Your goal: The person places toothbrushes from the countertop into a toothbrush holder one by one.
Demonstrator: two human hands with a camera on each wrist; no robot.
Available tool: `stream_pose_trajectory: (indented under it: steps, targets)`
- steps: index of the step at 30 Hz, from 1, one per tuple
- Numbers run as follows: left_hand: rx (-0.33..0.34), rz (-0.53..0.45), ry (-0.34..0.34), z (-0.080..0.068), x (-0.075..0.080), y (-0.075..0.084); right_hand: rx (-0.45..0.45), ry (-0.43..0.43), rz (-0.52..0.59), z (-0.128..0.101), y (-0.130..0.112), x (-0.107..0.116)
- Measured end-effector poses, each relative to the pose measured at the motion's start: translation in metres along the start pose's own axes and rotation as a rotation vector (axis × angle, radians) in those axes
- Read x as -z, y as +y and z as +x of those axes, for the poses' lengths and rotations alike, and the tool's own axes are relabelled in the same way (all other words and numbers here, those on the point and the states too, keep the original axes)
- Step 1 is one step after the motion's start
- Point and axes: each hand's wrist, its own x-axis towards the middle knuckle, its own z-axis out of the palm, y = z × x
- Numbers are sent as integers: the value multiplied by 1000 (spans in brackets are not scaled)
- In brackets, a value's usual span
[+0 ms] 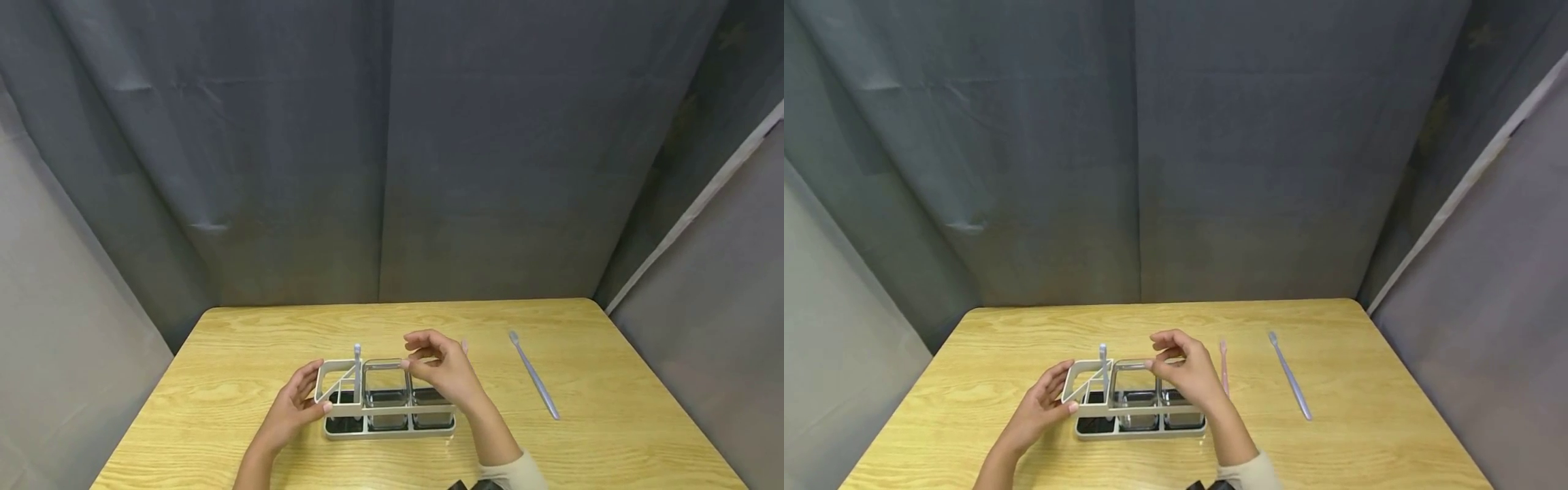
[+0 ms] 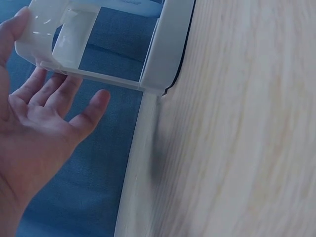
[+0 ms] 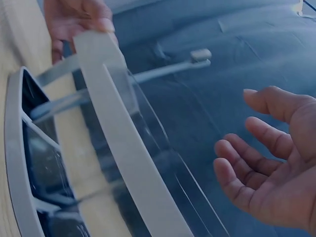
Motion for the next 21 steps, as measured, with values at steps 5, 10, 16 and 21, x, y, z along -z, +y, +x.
stream_pose_trajectory:
  steps: [5,10,16,21]
  targets:
    - [-6,2,10,2,-1,2,18,10,27,-3,16,18]
    - [3,-5,3,4,-3,2,42,47,39,-4,39,32]
    - [-22,-11,-4,5,-4,3,59,89,48,-10,50,47]
    - [-26,-6,-11,6,-4,2,19,132,47,-15,48,58]
